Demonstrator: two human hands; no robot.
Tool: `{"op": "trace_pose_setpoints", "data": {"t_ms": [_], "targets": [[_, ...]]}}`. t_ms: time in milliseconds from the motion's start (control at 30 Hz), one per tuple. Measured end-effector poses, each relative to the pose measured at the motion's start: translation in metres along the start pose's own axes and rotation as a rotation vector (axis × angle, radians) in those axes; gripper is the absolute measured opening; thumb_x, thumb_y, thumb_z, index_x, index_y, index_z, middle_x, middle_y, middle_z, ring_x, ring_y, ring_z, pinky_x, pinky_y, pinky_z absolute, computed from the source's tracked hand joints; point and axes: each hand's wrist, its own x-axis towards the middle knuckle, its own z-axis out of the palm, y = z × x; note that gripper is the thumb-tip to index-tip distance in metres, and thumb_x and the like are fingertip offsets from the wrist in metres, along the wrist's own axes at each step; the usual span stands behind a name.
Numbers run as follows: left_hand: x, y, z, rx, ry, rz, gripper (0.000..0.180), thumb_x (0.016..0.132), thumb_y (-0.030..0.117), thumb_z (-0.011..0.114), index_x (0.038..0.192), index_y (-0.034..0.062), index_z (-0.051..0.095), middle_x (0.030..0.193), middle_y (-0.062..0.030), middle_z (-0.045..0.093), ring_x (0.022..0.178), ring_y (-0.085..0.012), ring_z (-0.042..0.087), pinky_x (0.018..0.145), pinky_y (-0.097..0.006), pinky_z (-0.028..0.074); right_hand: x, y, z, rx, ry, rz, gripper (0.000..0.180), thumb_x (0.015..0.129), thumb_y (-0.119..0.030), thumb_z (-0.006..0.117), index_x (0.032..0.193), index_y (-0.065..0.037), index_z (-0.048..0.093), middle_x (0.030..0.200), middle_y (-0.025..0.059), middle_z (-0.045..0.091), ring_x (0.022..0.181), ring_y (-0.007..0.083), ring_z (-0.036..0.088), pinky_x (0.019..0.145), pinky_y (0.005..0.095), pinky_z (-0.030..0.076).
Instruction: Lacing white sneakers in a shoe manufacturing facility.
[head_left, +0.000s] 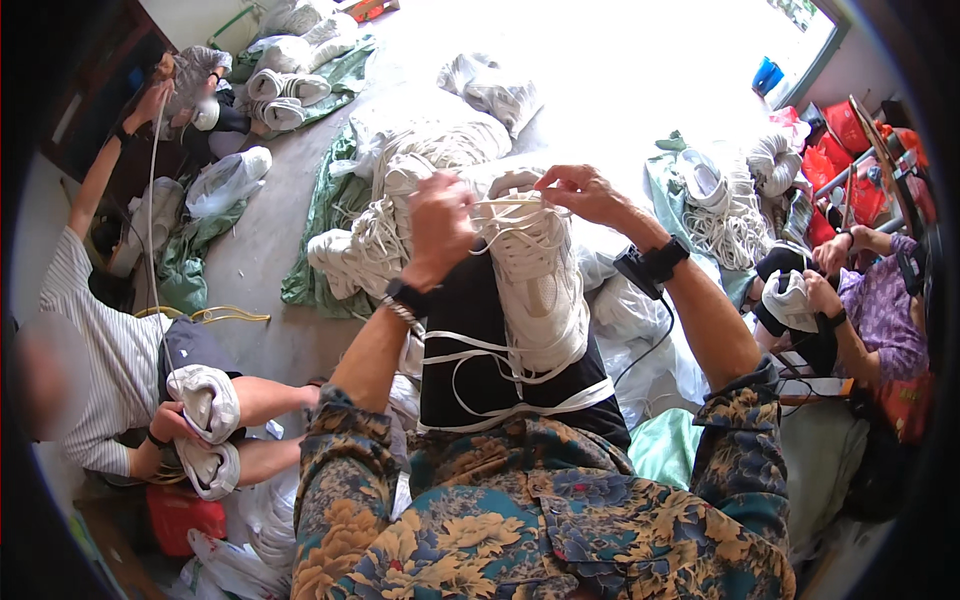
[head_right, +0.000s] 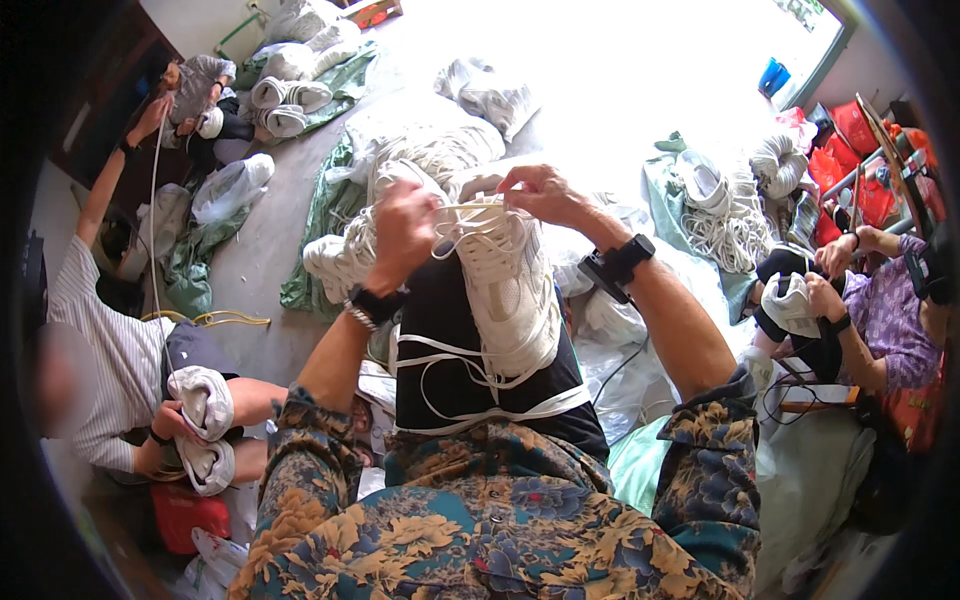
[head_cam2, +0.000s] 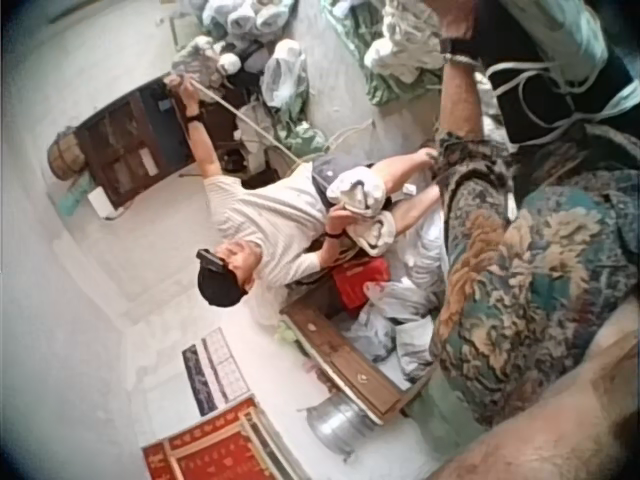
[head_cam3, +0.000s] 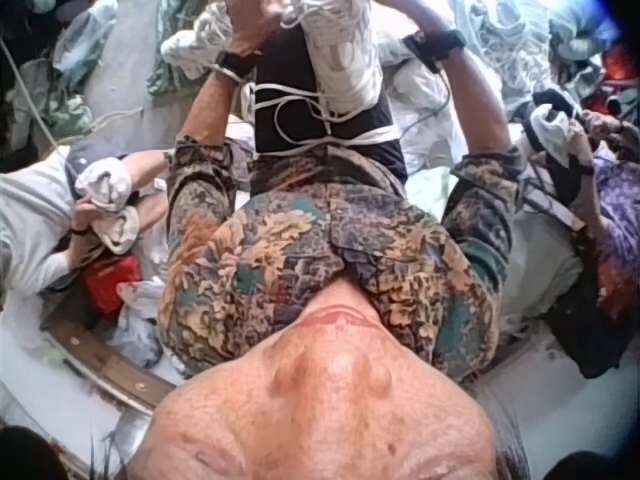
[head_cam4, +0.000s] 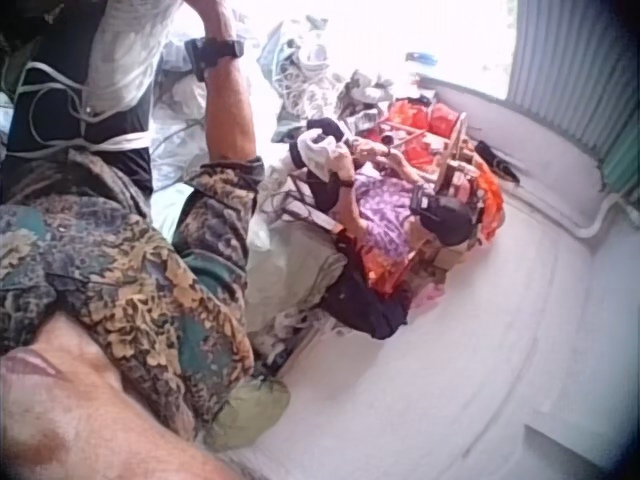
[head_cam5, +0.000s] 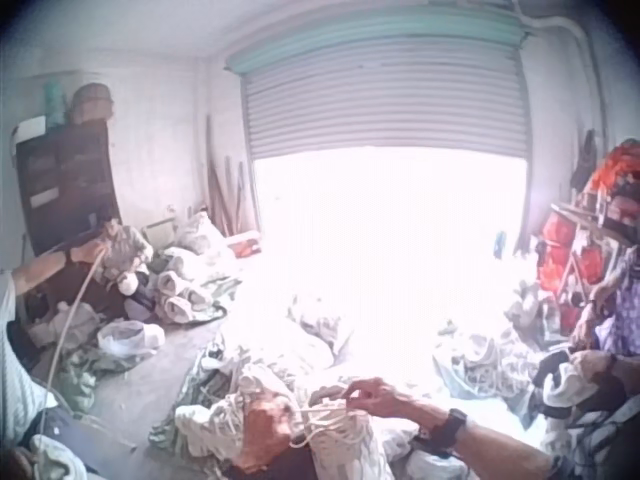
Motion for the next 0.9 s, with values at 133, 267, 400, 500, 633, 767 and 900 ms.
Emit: {"op": "trace_pose_setpoints", "data": {"t_ms": [133,267,400,500,633,767,900], "targets": [[-0.044,-0.037,-0.024,0.045,-0.116,-0.187,0.004,0.072,0.004,0.056,0.074,0.0029,0.06,0.082,-0.0093,0.055,0.078,-0.0243,0.053,0.072,-0.036,0.043,0.01,0.001,0.011,-0.041,0.053,0.038,0.021,0.08,-0.022,0.06,0.093,-0.006,0.063,0.065,0.0019,0.056,0.061,0.009,0.05,0.053,0.0262,0.04],[-0.053,-0.016,-0.026,-0.462,-0.222,-0.498,0.012,0.076,0.008,0.06,0.087,0.0021,0.061,0.082,-0.0065,0.059,0.074,-0.0164,0.056,0.067,-0.029,0.046,0.027,0.009,0.014,0.006,0.222,0.031,0.029,0.077,-0.024,0.061,0.098,-0.005,0.063,0.081,0.0101,0.062,0.077,0.0163,0.057,0.065,0.0317,0.047],[-0.051,-0.014,-0.019,-0.69,-0.098,-0.584,0.024,0.081,0.011,0.059,0.103,0.0017,0.056,0.081,-0.0026,0.059,0.07,-0.0077,0.053,0.062,-0.023,0.045,0.038,0.029,0.024,0.306,0.052,0.188,0.044,0.073,-0.024,0.064,0.108,0.003,0.055,0.098,0.0146,0.059,0.091,0.0192,0.055,0.077,0.0307,0.046],[-0.047,-0.004,-0.015,-0.944,-0.23,-0.768,0.024,0.089,0.015,0.049,0.11,0.0031,0.05,0.096,-0.0044,0.058,0.085,-0.009,0.054,0.074,-0.023,0.044,0.039,0.034,0.006,0.404,-0.078,0.125,0.054,0.072,-0.026,0.064,0.113,0.005,0.05,0.099,0.014,0.058,0.089,0.0177,0.056,0.077,0.0289,0.046],[-0.051,0.003,0.0,-1.196,-0.194,-0.897,0.027,0.092,0.022,0.044,0.111,0.0032,0.048,0.098,-0.0062,0.057,0.088,-0.0131,0.055,0.077,-0.027,0.045,0.03,0.03,-0.007,0.395,-0.096,0.136,0.044,0.074,-0.026,0.061,0.11,-0.001,0.055,0.098,0.009,0.059,0.087,0.015,0.056,0.076,0.027,0.046],[-0.048,0.01,0.022,-1.386,-0.207,-0.976,0.035,0.092,0.027,0.043,0.114,0.0002,0.044,0.105,-0.0109,0.054,0.094,-0.0178,0.053,0.084,-0.031,0.042,0.006,0.051,-0.029,0.664,0.034,0.114,0.03,0.081,-0.011,0.053,0.11,-0.004,0.055,0.109,0.0096,0.057,0.093,0.0154,0.055,0.082,0.0268,0.045],[-0.044,0.015,0.048,-1.352,-0.271,-0.962,0.039,0.092,0.031,0.044,0.118,0.0023,0.043,0.111,-0.0108,0.052,0.103,-0.0183,0.047,0.09,-0.033,0.036,-0.052,0.137,-0.052,0.033,0.197,-0.209,0.041,0.083,-0.006,0.047,0.124,-0.004,0.044,0.119,0.0079,0.052,0.108,0.0149,0.049,0.093,0.0282,0.039]]}}
